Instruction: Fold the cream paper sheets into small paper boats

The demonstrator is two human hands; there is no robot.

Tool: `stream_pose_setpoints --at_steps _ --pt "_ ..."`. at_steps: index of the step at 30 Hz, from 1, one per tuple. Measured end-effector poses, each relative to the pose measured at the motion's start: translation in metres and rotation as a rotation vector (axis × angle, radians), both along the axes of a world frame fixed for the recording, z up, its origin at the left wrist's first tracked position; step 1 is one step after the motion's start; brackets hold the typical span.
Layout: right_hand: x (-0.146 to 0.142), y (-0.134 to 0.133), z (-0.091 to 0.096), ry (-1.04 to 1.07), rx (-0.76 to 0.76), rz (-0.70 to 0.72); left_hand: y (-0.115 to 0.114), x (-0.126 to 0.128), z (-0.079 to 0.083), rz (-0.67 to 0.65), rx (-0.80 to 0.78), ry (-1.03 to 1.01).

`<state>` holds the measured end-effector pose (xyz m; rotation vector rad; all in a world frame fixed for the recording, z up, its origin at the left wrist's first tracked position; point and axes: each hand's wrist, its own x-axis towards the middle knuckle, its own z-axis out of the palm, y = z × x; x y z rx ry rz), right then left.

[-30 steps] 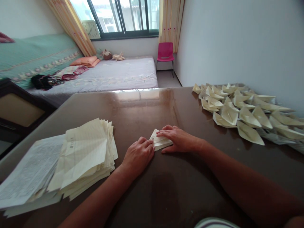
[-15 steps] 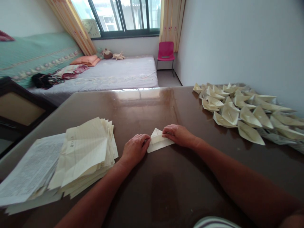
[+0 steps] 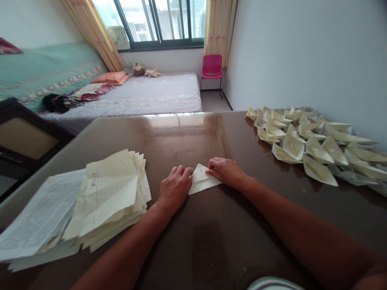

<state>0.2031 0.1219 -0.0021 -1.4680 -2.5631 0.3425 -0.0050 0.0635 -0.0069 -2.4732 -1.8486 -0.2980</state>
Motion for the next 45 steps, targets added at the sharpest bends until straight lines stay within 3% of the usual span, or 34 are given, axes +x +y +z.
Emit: stream_pose_setpoints --at_steps 4,7,12,45 --pt "0.0 0.001 -0.002 0.004 -0.001 0.009 -0.005 0.0 -0.003 -0.321 0.1 0.048" --pt "0.001 0.002 -0.004 0.019 0.011 0.01 -0.009 0.003 -0.001 -0.412 0.034 0.105" --pt "0.002 0.004 -0.01 0.057 0.016 0.006 -0.011 0.004 0.003 -0.369 0.012 0.173" --pt "0.003 0.002 -0.013 0.13 -0.001 -0.013 -0.007 0.003 -0.001 -0.32 -0.015 0.076"
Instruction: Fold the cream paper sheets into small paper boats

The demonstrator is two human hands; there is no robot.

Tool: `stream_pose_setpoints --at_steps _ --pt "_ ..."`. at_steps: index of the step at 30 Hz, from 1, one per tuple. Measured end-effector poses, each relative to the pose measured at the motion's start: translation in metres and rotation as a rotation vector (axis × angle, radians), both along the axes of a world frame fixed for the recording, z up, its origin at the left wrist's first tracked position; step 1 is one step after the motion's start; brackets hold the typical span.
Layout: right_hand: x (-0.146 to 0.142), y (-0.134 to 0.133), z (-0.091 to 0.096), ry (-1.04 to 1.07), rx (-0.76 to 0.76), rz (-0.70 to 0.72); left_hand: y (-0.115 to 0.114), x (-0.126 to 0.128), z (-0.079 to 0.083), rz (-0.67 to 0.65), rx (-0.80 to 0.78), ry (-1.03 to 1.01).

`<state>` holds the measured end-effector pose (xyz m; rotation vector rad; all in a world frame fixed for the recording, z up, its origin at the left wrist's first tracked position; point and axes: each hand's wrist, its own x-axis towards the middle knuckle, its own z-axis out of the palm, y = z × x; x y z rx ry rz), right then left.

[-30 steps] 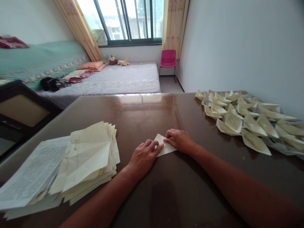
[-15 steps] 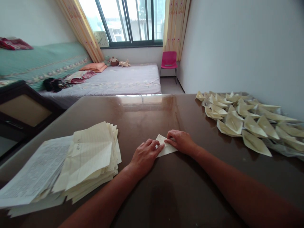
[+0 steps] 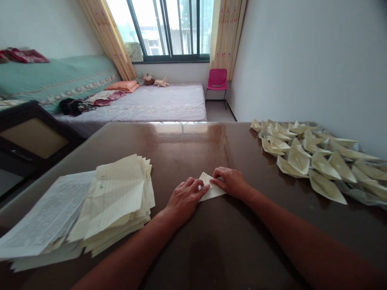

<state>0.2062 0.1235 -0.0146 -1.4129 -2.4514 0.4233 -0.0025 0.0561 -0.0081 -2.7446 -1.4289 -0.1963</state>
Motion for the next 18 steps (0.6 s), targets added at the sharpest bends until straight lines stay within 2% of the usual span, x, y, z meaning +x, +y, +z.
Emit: stream_pose_setpoints --at_steps 18 --pt "0.0002 0.0005 -0.0034 -0.011 0.025 0.002 -0.001 0.0007 -0.0003 0.007 0.01 0.01"
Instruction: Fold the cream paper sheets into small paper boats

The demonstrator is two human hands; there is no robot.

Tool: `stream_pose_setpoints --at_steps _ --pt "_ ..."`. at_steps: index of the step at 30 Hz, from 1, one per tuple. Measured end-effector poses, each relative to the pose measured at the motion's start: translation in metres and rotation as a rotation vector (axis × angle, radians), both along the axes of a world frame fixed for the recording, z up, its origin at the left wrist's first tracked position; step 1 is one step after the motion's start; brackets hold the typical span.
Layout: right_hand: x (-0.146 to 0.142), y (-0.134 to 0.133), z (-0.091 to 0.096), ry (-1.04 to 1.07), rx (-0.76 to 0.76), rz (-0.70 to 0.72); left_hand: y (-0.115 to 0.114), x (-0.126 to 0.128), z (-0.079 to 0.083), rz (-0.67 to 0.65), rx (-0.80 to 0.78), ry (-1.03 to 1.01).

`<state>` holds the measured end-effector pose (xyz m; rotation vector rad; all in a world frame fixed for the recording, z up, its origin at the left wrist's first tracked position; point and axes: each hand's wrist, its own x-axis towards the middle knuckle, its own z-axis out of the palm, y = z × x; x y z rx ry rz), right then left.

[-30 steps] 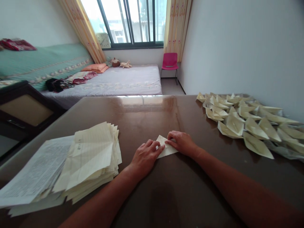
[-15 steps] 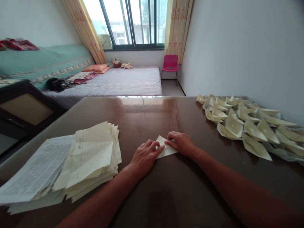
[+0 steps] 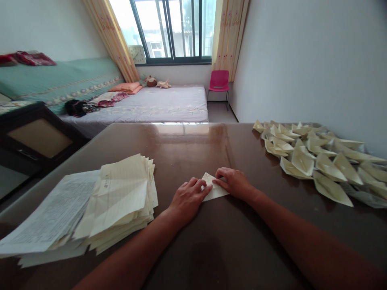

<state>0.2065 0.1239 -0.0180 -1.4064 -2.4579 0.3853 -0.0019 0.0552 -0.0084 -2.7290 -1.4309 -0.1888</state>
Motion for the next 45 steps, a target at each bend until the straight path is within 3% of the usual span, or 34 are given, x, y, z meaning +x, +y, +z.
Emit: stream_pose_setpoints --at_steps 25,45 --pt "-0.002 0.001 0.002 -0.014 -0.002 -0.001 -0.002 -0.002 -0.002 -0.006 -0.014 -0.008" --pt "0.0 0.001 -0.009 0.031 0.14 0.003 0.001 0.001 -0.001 -0.012 0.061 0.009"
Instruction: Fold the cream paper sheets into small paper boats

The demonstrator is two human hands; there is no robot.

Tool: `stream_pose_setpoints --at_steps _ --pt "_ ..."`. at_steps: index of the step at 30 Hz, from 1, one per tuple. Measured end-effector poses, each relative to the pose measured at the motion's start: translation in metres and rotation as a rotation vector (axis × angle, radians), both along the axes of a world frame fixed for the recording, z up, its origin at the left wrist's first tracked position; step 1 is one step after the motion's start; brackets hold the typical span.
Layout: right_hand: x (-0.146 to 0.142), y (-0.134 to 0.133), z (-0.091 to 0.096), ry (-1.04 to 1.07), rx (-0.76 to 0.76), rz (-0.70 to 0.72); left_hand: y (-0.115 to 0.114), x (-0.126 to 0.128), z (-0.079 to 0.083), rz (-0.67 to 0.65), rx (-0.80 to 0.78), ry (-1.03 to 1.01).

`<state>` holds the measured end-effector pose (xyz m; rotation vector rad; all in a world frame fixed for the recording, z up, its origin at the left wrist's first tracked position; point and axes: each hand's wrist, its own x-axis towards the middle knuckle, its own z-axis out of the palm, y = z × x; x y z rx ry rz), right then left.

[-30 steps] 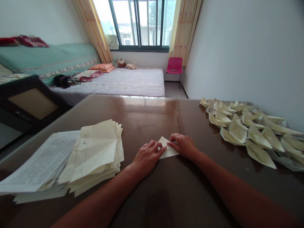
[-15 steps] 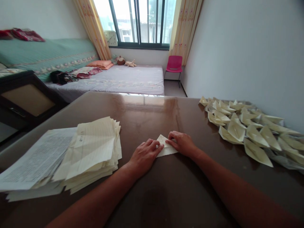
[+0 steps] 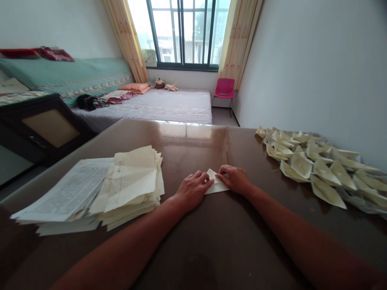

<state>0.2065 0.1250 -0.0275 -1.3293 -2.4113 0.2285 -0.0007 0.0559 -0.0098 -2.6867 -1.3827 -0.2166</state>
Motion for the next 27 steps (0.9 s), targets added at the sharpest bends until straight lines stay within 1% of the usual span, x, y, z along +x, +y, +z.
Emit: stream_pose_setpoints --at_steps 8,16,27 --pt "0.0043 0.0027 -0.0055 0.017 0.035 0.009 0.0007 0.0019 -0.0018 -0.015 0.023 -0.012" --pt "0.0043 0.0029 -0.0054 0.0 0.087 0.003 0.0009 0.0042 -0.0028 -0.038 0.06 -0.018" --pt "0.0055 0.006 -0.0064 0.011 0.075 -0.019 0.0016 0.0041 -0.0051 -0.051 0.071 -0.022"
